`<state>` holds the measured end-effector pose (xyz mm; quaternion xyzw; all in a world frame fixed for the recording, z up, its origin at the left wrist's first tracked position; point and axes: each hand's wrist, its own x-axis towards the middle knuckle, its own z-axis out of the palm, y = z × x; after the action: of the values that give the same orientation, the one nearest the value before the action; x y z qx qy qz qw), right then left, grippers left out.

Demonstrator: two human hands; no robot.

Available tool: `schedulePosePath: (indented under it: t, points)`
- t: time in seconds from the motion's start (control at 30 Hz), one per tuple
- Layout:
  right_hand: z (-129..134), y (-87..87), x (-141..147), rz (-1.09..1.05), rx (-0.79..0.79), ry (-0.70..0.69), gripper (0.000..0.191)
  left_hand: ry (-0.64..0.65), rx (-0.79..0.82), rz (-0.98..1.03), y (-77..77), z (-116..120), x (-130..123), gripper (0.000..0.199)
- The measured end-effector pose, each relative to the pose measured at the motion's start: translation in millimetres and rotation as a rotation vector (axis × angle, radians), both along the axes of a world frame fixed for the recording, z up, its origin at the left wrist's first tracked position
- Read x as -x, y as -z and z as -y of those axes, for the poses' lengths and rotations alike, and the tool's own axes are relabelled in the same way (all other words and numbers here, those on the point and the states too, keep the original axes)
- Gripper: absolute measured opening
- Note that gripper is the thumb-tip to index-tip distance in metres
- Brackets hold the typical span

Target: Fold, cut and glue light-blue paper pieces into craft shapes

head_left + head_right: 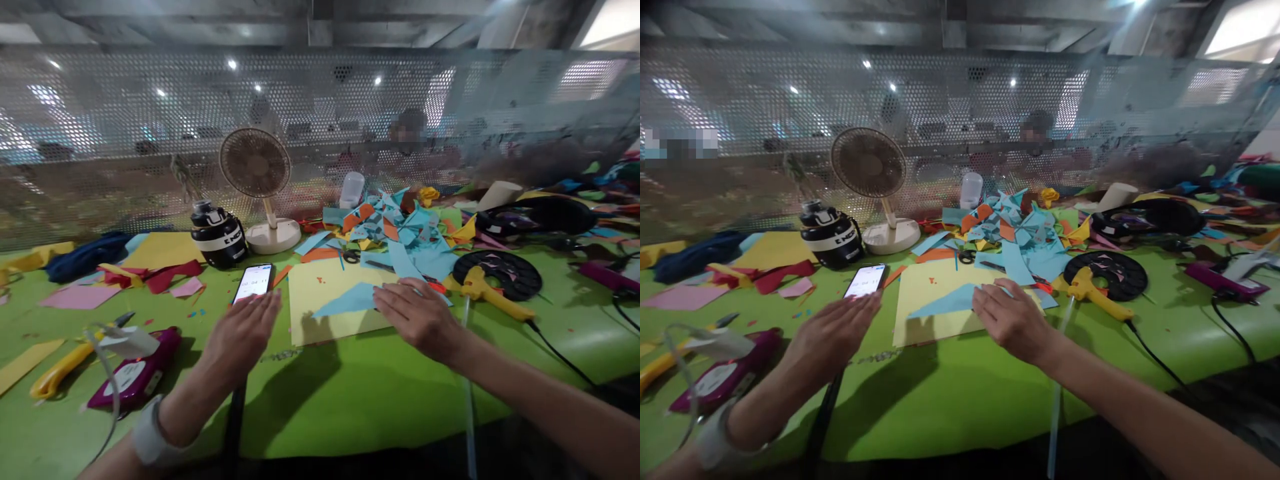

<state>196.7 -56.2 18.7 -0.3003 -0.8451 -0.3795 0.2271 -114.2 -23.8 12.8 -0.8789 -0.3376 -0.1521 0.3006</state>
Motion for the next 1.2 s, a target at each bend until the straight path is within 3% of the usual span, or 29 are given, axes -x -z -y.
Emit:
schedulePosePath:
  t: [0.07,0.13,0.23,0.37,0.6,0.73,0.9,1.03,1.2]
  points:
    - [-4.4,1.7,5.0,-0.005,-0.006,0.025,0.021,0.047,-0.091,0.096,-8.2,1.5,-0.8,0.03]
    - [-10.0,3.7,15.7,0.001,-0.011,0.02,0.021,0.167,-0.157,0.171,-16.3,6.7,-14.2,0.031]
    - [-18.5,7.3,33.1,0.015,-0.038,-0.027,0.02,0.29,-0.111,0.129,-19.4,12.2,-43.5,0.031]
    - [-27.9,12.9,43.9,0.037,-0.036,-0.068,0.026,0.329,-0.091,0.057,-7.9,3.3,-64.3,0.019]
    - [-32.2,19.4,39.1,0.107,0.075,-0.103,0.026,0.297,-0.054,-0.019,12.0,-9.4,-62.5,0.02]
    - [-31.3,31.6,30.2,0.148,0.347,-0.089,0.019,0.202,0.298,-0.041,22.9,-9.5,-64.6,0.015]
    - [-34.4,41.4,23.5,-0.052,0.658,-0.068,0.016,0.127,0.758,0.282,25.9,-17.6,-59.1,0.015]
    - [-39.7,35.9,28.6,-0.187,0.899,-0.025,0.015,0.109,1.005,0.547,29.0,-27.6,-54.2,0.015]
    - [-47.6,29.3,32.3,-0.34,1.155,0.085,0.008,-0.001,1.234,0.7,30.9,-37.0,-51.8,0.01]
